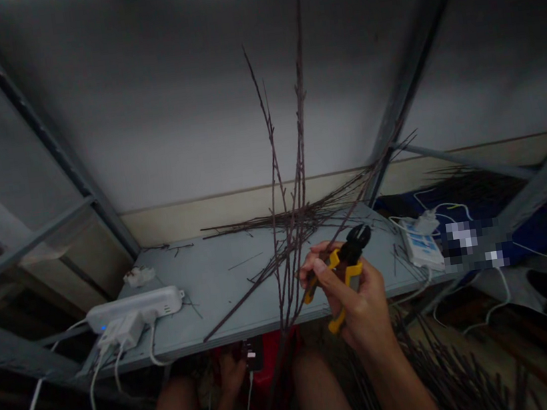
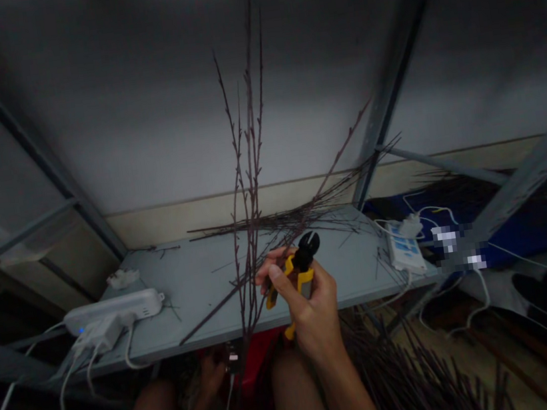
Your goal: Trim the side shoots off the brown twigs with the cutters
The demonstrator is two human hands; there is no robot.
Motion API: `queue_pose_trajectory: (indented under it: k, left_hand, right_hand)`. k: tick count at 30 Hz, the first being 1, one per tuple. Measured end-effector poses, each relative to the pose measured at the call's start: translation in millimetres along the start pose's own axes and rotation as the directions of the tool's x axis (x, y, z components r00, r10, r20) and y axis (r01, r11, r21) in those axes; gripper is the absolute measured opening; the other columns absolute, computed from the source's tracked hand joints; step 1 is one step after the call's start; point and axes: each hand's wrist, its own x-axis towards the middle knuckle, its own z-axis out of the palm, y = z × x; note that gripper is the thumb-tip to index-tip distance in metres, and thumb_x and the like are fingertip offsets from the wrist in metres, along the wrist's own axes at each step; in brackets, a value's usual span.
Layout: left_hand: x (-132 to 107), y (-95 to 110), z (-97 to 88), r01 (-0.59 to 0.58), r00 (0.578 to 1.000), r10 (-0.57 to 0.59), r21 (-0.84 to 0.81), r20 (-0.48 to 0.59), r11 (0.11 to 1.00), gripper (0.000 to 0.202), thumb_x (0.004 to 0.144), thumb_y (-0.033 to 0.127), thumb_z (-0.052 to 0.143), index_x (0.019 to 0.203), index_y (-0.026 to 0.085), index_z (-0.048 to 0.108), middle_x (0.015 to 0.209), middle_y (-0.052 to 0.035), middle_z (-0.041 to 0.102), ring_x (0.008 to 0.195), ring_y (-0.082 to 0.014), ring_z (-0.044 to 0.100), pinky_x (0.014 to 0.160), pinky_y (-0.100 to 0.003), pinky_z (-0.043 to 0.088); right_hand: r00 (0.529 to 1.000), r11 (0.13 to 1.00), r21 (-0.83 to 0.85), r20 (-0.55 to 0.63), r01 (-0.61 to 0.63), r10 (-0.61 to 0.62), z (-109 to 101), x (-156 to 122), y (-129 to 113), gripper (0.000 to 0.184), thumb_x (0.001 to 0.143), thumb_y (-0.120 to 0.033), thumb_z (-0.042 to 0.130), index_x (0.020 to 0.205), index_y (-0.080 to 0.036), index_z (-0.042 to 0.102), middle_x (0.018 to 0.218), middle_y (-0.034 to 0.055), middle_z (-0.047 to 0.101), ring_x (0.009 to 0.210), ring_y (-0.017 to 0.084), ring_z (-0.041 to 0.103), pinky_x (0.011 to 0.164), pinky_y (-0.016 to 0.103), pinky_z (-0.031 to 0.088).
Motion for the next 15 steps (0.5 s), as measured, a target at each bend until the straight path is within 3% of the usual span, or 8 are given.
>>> queue_pose_trajectory:
  k: [4,15]
  left_hand:
    - [4,-9,-1.3,-0.040,0.998,0.043,-0.067,0.049,0.997,0.018,0.092,0.029,0.069,0.104,0.015,0.071,0.113,-0.0068,0.075,0.109,-0.0239,0.070,0.099,-0.047,0.053]
    - [12,-21,2.2,-0.026,0.995,0.033,-0.081,0.091,0.996,0.019,0.094,0.030,0.067,0.103,0.015,0.070,0.110,-0.0059,0.073,0.105,-0.0237,0.069,0.096,-0.047,0.055]
  right_hand:
    - [1.000,1.000,0.019,0.008,-0.018,0.018,2,-1,3,0.021,0.089,-0.030,0.072,0.106,-0.021,0.065,0.084,0.0039,0.070,0.074,0.021,0.067,0.068,0.036,0.054]
    - [0.999,1.000,-0.005,0.034,-0.017,0.017,2,-3,4,0.019,0.091,-0.029,0.069,0.108,-0.021,0.064,0.086,0.0040,0.069,0.078,0.021,0.067,0.070,0.036,0.054]
